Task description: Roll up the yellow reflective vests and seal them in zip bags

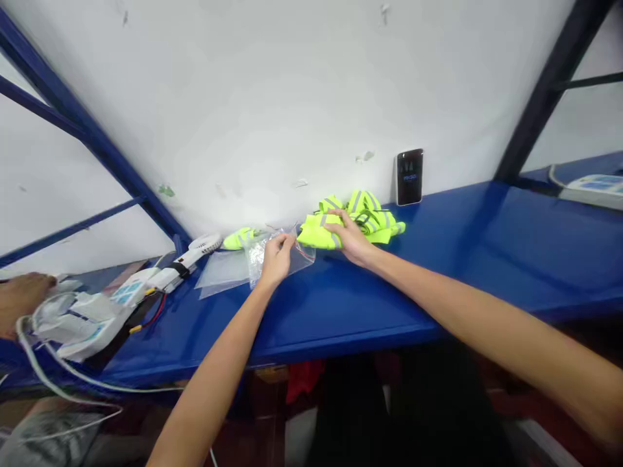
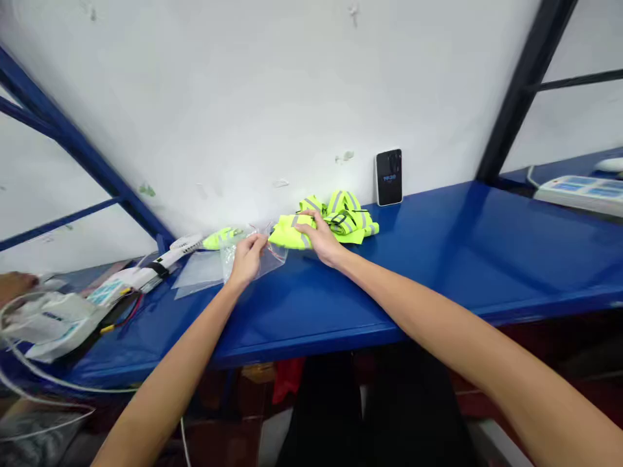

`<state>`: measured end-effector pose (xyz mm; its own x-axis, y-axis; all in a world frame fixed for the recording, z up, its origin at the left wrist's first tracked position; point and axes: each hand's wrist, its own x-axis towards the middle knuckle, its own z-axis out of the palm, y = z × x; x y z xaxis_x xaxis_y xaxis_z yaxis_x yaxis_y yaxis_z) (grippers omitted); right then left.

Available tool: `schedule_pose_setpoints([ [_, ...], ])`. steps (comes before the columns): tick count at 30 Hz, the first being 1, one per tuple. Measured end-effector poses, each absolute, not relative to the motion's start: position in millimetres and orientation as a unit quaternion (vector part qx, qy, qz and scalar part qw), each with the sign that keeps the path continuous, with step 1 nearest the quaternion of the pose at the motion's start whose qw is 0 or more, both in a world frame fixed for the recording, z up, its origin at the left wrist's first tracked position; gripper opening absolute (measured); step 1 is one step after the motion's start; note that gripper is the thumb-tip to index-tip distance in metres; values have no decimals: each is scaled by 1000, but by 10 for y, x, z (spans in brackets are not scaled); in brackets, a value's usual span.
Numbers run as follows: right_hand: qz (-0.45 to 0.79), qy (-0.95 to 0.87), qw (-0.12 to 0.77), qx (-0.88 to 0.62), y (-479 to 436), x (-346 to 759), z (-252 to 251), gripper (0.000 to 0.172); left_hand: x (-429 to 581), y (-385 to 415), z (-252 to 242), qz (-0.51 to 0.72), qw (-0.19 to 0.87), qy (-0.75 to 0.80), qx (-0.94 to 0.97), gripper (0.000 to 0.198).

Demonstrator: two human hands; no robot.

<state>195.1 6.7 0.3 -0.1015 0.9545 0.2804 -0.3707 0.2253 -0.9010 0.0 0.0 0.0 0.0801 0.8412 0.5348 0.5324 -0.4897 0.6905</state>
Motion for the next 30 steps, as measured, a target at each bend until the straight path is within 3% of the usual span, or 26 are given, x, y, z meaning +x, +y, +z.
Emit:
schedule_pose_setpoints([
  [6,577,-550,545,-261,-59,1905,21,44,-5,-85,-10,537,-1,454,710,29],
  [12,411,-693,510,-301,-142,1961,63,37,41,-186,24,523,-51,433,732,28],
  [16,346,-731,492,-321,-176,1967,70,34,63,-209,4,486,-65,421,763,26],
  [23,366,-751,456,-308,-182,1891,28,33,60,-204,-53,480,-89,465,739,27],
  [30,400,-682,501,-353,-135,1854,-1,41,124,-279,-66,400,-81,424,809,33],
])
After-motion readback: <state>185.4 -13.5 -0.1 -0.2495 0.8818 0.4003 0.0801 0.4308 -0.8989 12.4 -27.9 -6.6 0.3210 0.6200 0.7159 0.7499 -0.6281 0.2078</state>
